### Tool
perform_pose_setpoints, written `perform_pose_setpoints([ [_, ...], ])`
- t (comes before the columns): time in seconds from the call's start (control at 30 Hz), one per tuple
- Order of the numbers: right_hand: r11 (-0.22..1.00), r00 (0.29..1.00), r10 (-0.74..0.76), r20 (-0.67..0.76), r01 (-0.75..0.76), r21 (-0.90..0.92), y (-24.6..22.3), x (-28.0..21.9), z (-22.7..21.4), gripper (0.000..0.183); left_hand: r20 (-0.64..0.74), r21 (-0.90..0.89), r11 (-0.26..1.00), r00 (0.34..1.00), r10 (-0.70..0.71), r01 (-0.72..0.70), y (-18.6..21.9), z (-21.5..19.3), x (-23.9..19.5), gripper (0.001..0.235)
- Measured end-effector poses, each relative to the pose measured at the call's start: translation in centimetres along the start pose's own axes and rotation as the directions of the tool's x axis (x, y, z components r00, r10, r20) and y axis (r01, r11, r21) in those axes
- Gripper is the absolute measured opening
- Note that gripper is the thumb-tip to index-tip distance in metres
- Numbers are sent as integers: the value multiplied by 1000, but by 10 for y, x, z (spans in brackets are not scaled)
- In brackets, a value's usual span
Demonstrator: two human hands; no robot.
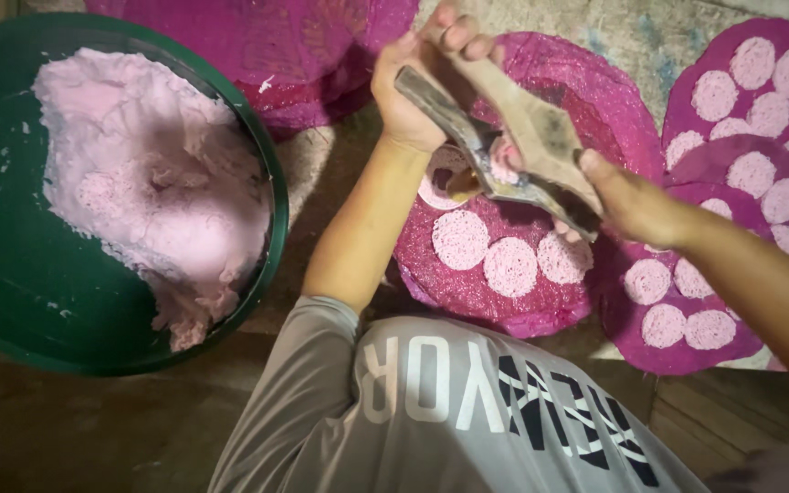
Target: The person scoops pink dough from a green bowl using a manual press tool and forms round discs on a pink mat. The person repeatedly fills the press, releases the shaped dough onto the mat, and arranges the discs in rows.
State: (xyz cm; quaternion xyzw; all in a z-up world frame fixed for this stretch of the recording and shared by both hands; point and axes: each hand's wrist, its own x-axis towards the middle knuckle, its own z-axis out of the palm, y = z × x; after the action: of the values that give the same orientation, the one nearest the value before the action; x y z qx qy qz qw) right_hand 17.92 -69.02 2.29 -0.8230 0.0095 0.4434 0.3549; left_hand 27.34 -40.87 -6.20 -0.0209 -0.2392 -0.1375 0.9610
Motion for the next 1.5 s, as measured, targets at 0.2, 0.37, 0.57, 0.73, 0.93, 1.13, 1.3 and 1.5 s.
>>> perform_pose_setpoints([
  [0.2,996,985,-24,-173,8,-91,-26,18,40,87,23,-40,999,1000,-17,18,20,-18,-9,29],
  [0.37,995,991,36,-131,-49,-93,-38,3,35,81,-31,-13,1000,1000,2,-3,16,-18,-11,27],
  [0.57,990,959,-112,-259,129,50,-18,14,37,83,16,126,992,1000,17,-19,17,-4,15,31],
  [0.73,922,948,-257,-189,299,245,8,16,44,84,-508,428,797,843,-178,426,31,-12,-9,51],
  [0.93,912,906,-332,-261,380,157,33,25,48,91,-353,922,-146,933,69,359,13,-33,-92,41],
  [1.13,725,784,-340,-519,570,387,48,33,72,85,-312,752,-607,950,17,257,15,25,-148,71],
  [1.3,424,621,-384,-683,776,467,65,12,100,77,-376,685,-683,926,-32,254,22,53,-139,70],
  [1.5,225,390,-284,-876,915,335,101,4,131,60,-470,842,-463,799,-374,278,30,44,-101,113],
])
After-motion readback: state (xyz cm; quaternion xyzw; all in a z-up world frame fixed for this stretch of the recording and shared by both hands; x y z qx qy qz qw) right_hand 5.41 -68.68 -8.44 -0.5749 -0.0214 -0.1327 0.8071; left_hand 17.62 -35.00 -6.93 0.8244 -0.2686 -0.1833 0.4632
